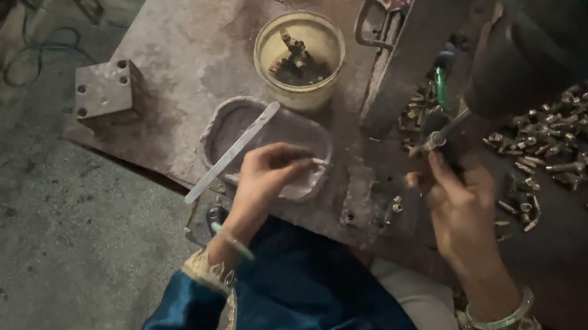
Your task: The person picks small metal fasteners one at a time from a pile on the workbench, dips them into a paste-filled container, and holds each piece against a rotating bench machine to polish it, placing finished pieces in a bowl and repeating the cycle.
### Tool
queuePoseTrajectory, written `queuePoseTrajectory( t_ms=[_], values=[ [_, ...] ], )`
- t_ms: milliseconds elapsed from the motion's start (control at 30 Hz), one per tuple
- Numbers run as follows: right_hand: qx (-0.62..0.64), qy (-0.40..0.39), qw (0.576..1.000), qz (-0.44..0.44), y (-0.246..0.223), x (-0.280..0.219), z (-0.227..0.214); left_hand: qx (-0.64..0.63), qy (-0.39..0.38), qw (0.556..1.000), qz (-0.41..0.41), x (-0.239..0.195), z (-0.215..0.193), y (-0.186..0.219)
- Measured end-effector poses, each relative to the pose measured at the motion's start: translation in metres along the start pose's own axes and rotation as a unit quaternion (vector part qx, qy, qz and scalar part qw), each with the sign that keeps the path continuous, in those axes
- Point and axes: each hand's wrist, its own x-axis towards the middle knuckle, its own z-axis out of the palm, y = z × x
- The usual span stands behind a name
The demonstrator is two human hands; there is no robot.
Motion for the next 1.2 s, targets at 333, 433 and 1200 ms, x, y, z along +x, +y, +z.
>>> queuePoseTrajectory(
  t_ms=[333,433,1200],
  values=[
    [-0.025,0.024,0.999,-0.006,0.007,0.001,-0.005,-0.053,0.002,0.998,0.039,-0.094,0.082,0.032],
    [-0.026,0.015,1.000,0.001,0.004,0.001,-0.001,0.042,0.018,0.989,0.137,-0.103,0.092,0.034],
    [-0.049,0.038,0.998,-0.008,0.003,0.002,0.004,0.187,0.018,0.965,0.180,-0.046,0.103,0.047]
  ],
)
